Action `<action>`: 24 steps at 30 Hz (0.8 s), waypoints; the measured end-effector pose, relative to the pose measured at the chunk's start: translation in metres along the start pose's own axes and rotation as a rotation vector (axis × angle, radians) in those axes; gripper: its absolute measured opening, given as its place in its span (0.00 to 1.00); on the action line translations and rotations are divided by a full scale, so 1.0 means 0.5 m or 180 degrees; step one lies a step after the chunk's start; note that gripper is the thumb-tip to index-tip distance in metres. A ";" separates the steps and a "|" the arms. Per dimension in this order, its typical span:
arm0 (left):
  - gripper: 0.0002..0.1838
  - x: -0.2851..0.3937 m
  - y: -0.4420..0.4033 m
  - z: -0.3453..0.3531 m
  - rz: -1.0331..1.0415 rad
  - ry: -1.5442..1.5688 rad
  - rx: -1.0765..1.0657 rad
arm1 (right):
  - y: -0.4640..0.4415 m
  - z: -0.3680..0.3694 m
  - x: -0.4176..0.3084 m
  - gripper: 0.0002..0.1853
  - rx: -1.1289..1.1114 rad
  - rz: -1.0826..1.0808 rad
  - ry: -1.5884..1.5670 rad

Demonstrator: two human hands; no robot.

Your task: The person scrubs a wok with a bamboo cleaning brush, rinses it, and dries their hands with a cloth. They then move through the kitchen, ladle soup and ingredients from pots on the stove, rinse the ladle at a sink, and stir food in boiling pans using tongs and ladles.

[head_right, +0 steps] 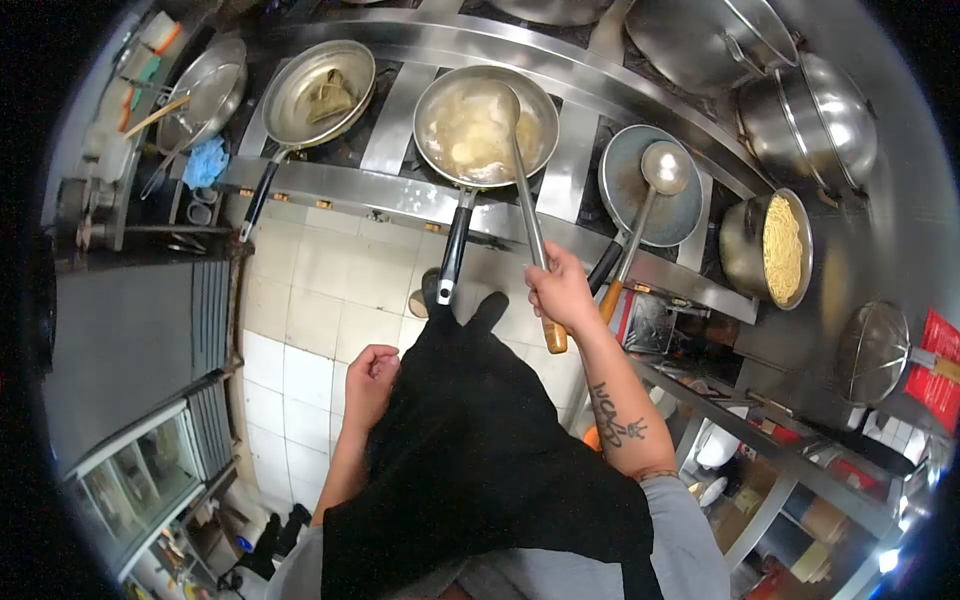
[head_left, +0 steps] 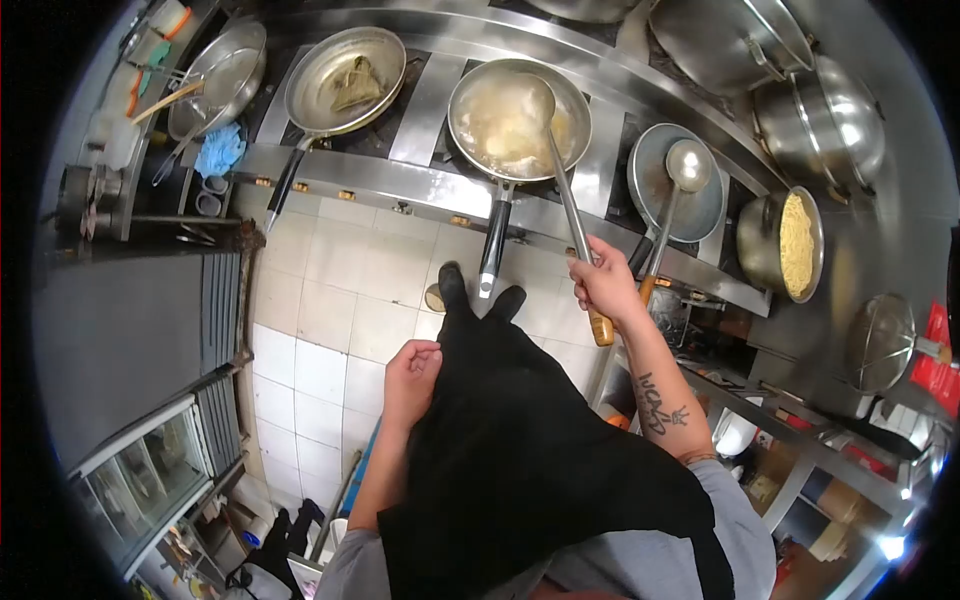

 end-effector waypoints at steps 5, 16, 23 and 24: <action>0.04 -0.018 -0.028 0.008 0.0185 -0.0241 0.0119 | 0.025 -0.003 0.009 0.17 -0.0610 0.0307 -0.0605; 0.06 -0.006 -0.083 0.025 0.0165 -0.0339 0.0196 | 0.089 -0.036 0.035 0.30 -0.0685 0.0609 -0.0401; 0.06 -0.020 -0.095 0.047 -0.0004 -0.0110 0.0146 | 0.088 -0.058 0.053 0.30 -0.0565 0.0498 -0.0263; 0.06 -0.021 -0.097 0.051 -0.0014 -0.0123 0.0128 | 0.087 -0.060 0.055 0.29 -0.0521 0.0481 -0.0257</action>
Point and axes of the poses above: each hand's wrist, its own y-axis away from the middle knuckle, its own z-axis out of the palm, x = y × z, the point moved 5 cm from there along -y, towards the middle knuckle, and after that the axes turned 10 degrees about z, right-handed, at the moved point
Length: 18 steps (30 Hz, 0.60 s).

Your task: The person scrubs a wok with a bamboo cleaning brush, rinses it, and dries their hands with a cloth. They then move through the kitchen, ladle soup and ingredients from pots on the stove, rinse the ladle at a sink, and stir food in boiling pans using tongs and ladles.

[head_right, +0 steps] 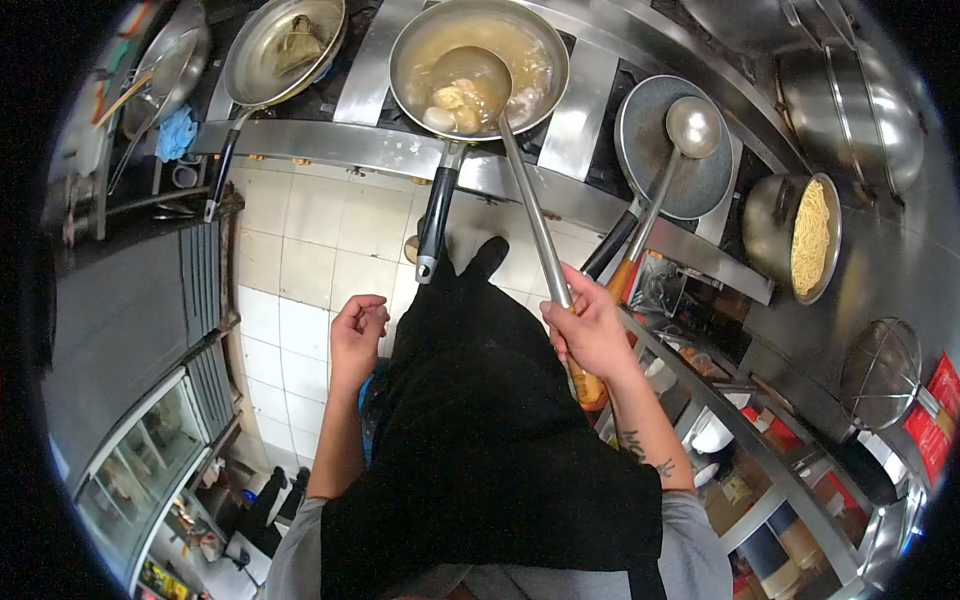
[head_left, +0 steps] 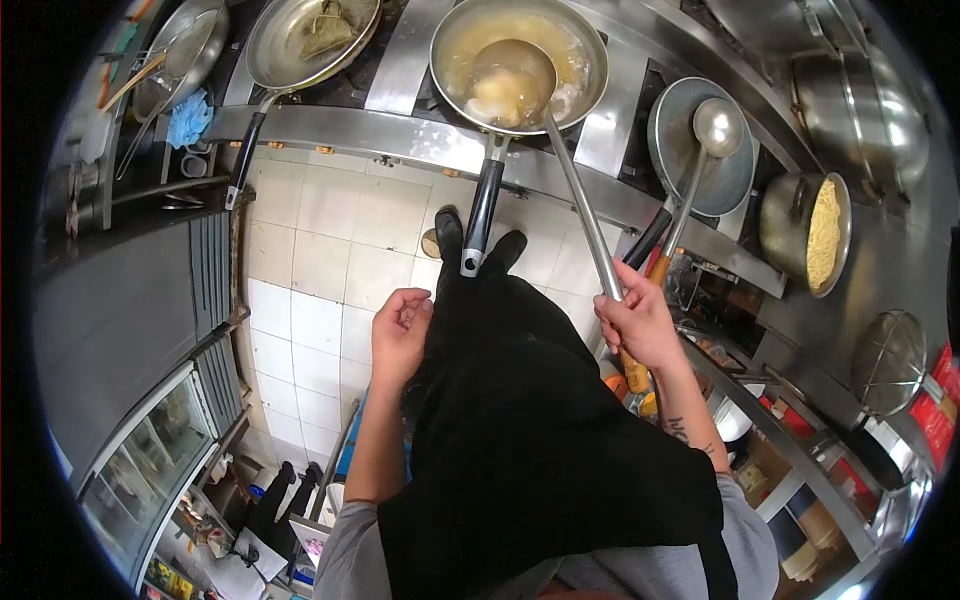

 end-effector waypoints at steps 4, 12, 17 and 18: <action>0.06 0.010 -0.009 0.018 0.0002 -0.0056 -0.0027 | -0.004 -0.028 0.013 0.31 0.0852 -0.0603 0.1060; 0.06 0.015 -0.024 0.042 0.0040 -0.0186 -0.0147 | 0.054 -0.035 -0.034 0.32 0.1429 -0.0987 0.2472; 0.06 0.019 -0.026 0.054 -0.0036 -0.0310 -0.0226 | 0.054 -0.033 -0.006 0.32 0.1348 -0.0959 0.2761; 0.06 0.018 -0.026 0.054 -0.0036 -0.0286 -0.0228 | 0.055 -0.030 -0.006 0.32 0.1354 -0.0913 0.2769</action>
Point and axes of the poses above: each hand's wrist, its own y-axis away from the middle knuckle, its own z-axis out of the palm, x = y × z, the point moved 5 cm from there along -y, towards the middle knuckle, and after that the axes turned 10 degrees about z, right-handed, at the moved point
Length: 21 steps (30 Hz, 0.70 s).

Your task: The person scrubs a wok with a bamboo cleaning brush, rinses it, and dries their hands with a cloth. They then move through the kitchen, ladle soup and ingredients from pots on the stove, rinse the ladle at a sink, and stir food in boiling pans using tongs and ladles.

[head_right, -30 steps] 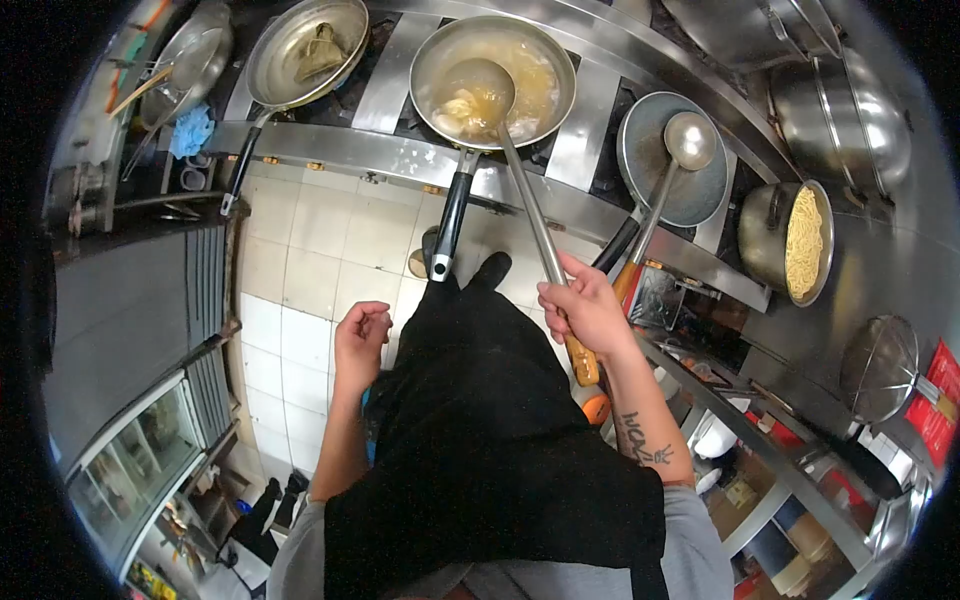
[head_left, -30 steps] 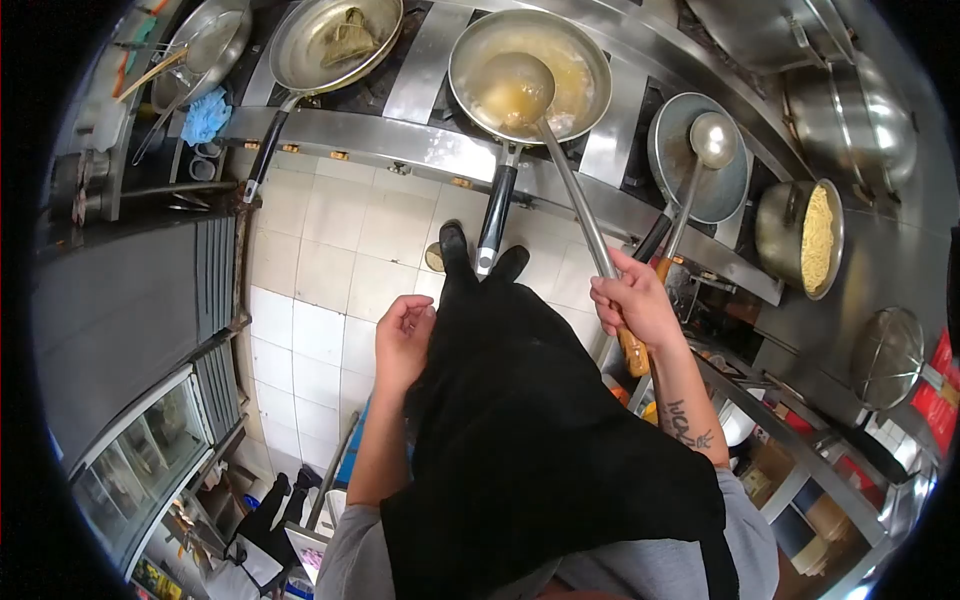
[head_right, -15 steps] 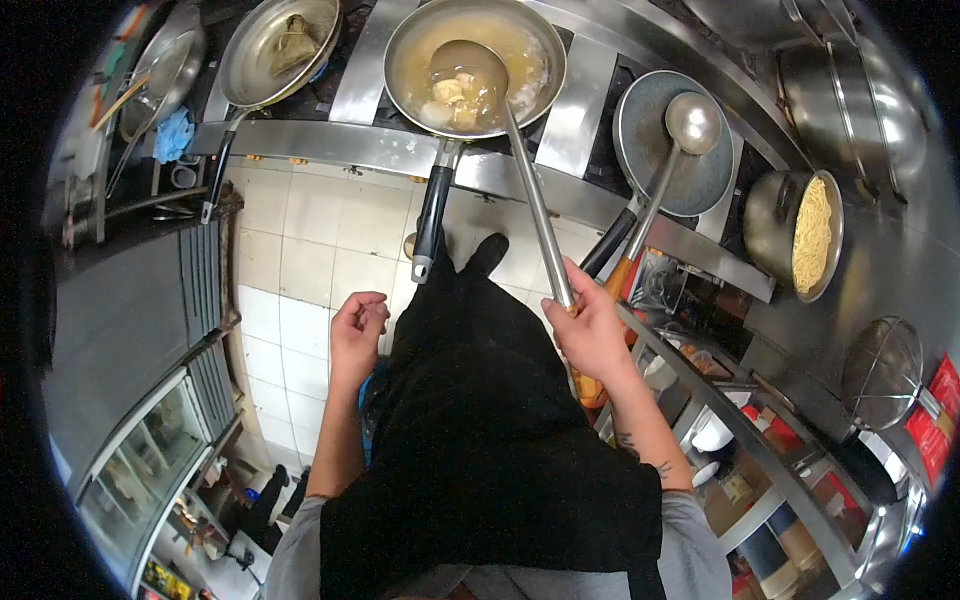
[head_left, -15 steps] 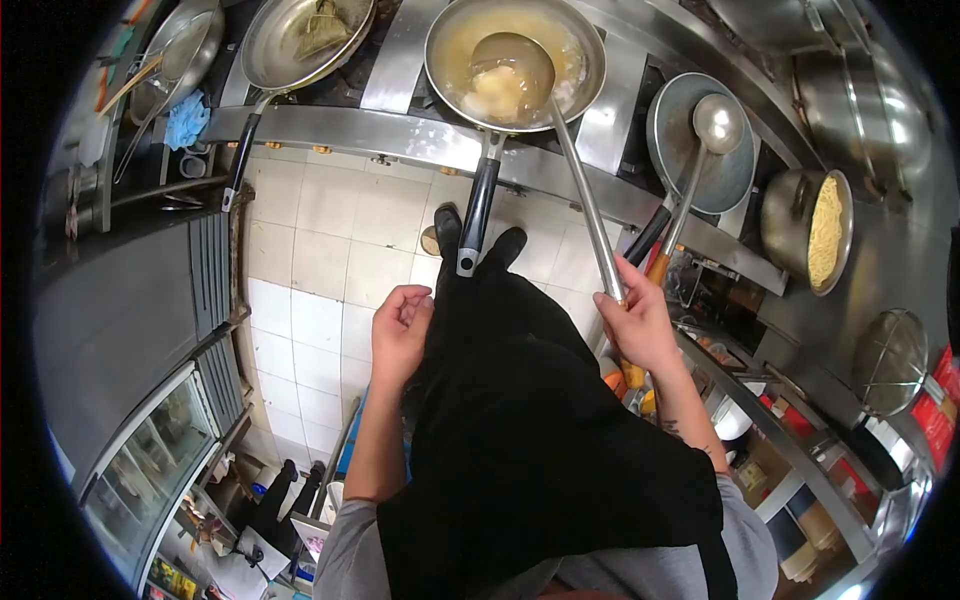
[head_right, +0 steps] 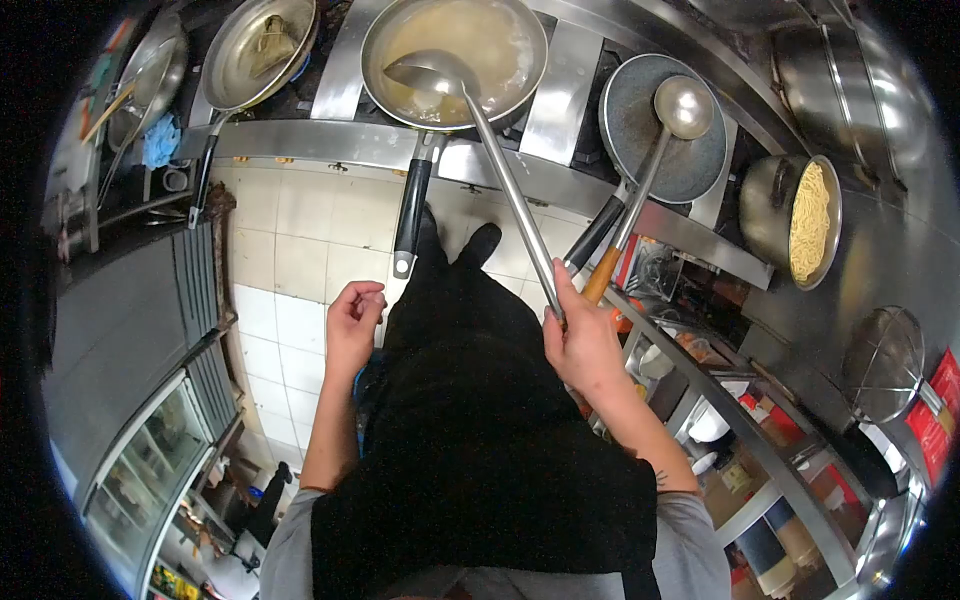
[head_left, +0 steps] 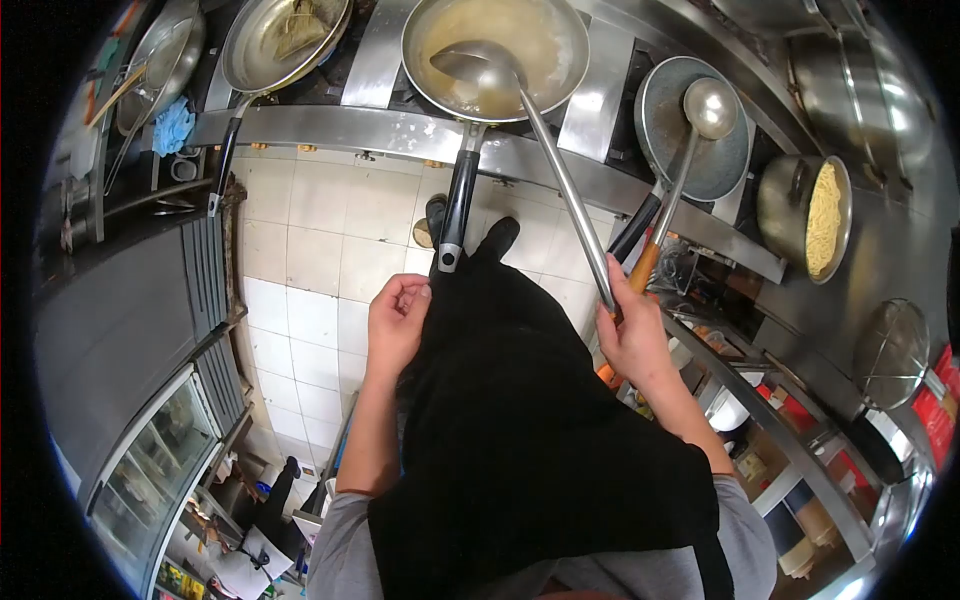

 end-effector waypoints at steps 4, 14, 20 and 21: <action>0.06 -0.007 0.005 -0.004 -0.0001 0.0077 0.0005 | 0.001 0.003 0.001 0.33 0.0050 -0.0056 0.0066; 0.04 -0.007 0.003 -0.007 -0.0005 0.0292 0.0081 | -0.001 0.003 -0.002 0.32 0.0034 -0.0089 0.0263; 0.04 -0.001 0.001 -0.010 0.0017 0.0302 0.0102 | 0.003 -0.004 -0.012 0.32 0.0007 -0.0047 0.0309; 0.04 0.002 0.001 -0.010 0.0021 0.0319 0.0109 | 0.000 -0.009 -0.014 0.32 -0.0029 -0.0018 0.0213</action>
Point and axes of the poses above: each hand's wrist, its own y-axis away from the middle knuckle, its own z-axis out of the palm, x = y × z, the point moved 5 cm from there along -y, towards the middle knuckle, and after that the axes turned 10 degrees about z, right-handed, at the moved point
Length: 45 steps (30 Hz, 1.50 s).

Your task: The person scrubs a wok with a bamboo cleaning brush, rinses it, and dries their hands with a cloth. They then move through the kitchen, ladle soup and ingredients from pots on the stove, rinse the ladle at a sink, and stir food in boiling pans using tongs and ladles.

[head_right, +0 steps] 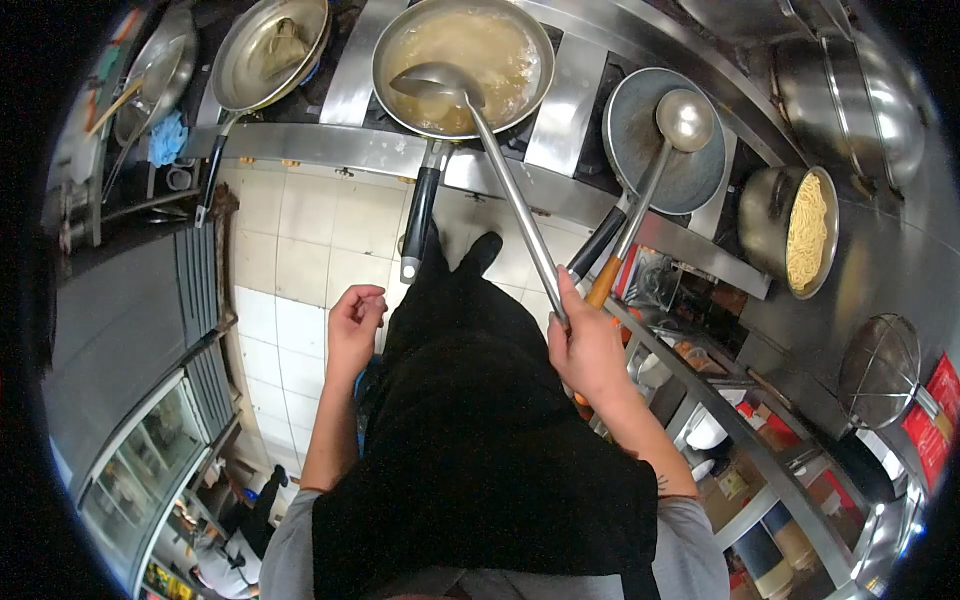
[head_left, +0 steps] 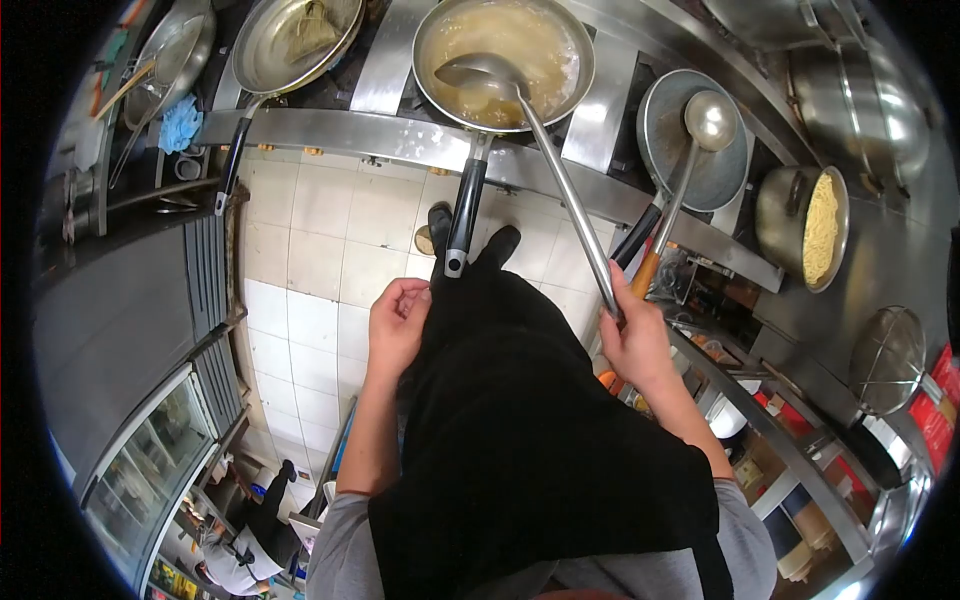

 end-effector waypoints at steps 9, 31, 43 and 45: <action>0.06 0.014 -0.005 0.001 0.0084 -0.0153 -0.0070 | -0.134 -0.074 -0.064 0.31 0.0469 0.0088 -0.0259; 0.06 0.062 -0.071 -0.094 0.0311 -0.0324 -0.0273 | -0.178 0.056 -0.119 0.26 -0.1658 0.0835 -0.4197; 0.05 0.068 -0.191 -0.207 0.0417 -0.0420 -0.0608 | -0.148 0.098 -0.191 0.33 -0.0139 0.0816 -0.2850; 0.05 0.066 -0.206 -0.220 0.0441 -0.0388 -0.0675 | -0.136 0.094 -0.187 0.34 0.0172 0.0848 -0.2770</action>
Point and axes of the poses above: each hand's wrist, its own y-axis away from the middle knuckle, its own z-axis out of the palm, x = y × z, the point moved 5 cm from there along -y, towards the middle knuckle, and after that the axes turned 10 degrees about z, right-handed, at the moved point
